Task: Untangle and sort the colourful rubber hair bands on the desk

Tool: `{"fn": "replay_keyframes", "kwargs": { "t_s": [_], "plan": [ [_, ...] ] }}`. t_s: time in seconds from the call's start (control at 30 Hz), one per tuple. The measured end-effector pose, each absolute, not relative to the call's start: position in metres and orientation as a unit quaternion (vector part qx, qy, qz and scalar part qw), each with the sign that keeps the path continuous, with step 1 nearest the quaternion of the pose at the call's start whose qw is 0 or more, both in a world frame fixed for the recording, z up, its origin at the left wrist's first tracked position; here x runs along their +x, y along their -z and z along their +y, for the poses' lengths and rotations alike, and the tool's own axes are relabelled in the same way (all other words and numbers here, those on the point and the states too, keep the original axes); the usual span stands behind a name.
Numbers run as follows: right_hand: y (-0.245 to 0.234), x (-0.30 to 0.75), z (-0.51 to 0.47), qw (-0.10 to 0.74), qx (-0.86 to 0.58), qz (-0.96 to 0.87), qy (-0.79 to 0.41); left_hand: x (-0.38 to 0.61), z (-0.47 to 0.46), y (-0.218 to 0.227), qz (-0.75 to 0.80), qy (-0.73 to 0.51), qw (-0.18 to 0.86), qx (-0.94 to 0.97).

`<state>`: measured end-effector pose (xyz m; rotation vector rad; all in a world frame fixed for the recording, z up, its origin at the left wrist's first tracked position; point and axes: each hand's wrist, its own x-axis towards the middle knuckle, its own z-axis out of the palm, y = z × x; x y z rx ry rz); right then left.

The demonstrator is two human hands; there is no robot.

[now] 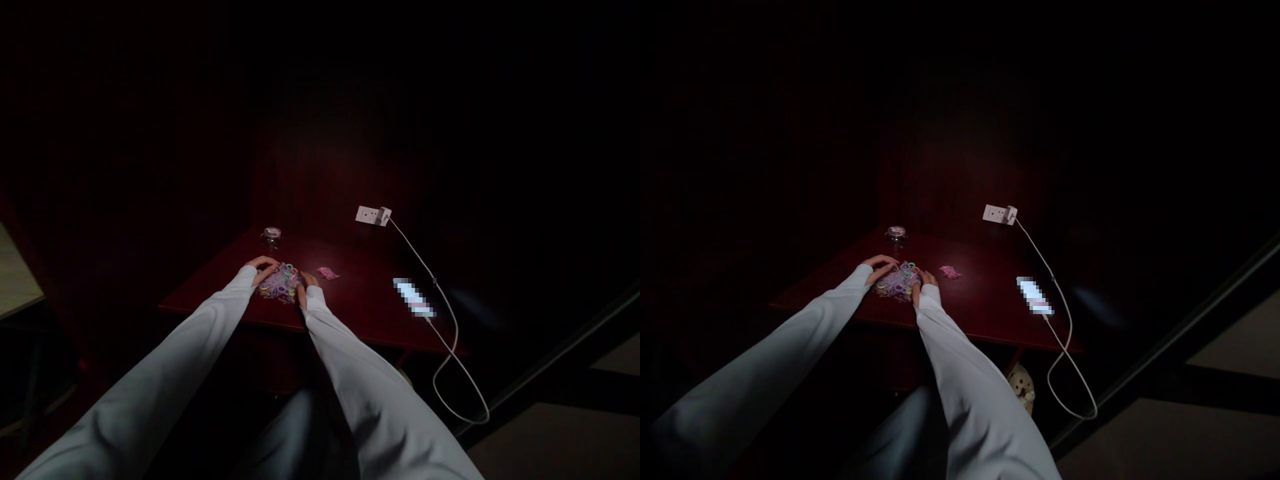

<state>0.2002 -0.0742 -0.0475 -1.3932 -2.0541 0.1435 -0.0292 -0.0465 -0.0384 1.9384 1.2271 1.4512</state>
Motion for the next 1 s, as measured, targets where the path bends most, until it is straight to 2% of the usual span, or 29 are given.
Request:
{"fn": "replay_keyframes", "kwargs": {
  "t_s": [0.17, 0.27, 0.63, 1.0],
  "plan": [
    [0.048, 0.205, -0.099, 0.289, -0.388, -0.875, 0.009, -0.022, -0.061, 0.035, 0.422, -0.405, 0.061, 0.809],
    [0.044, 0.204, -0.109, 0.246, -0.356, -0.901, 0.032, -0.021, -0.065, 0.033, 0.409, -0.361, 0.029, 0.838],
    [0.052, 0.209, -0.109, 0.253, -0.421, -0.87, 0.042, -0.021, -0.062, 0.034, 0.415, -0.348, 0.017, 0.84],
    [0.04, 0.212, -0.115, 0.237, -0.404, -0.883, 0.039, -0.026, -0.049, 0.038, 0.407, -0.374, 0.034, 0.833]
  ]
}}
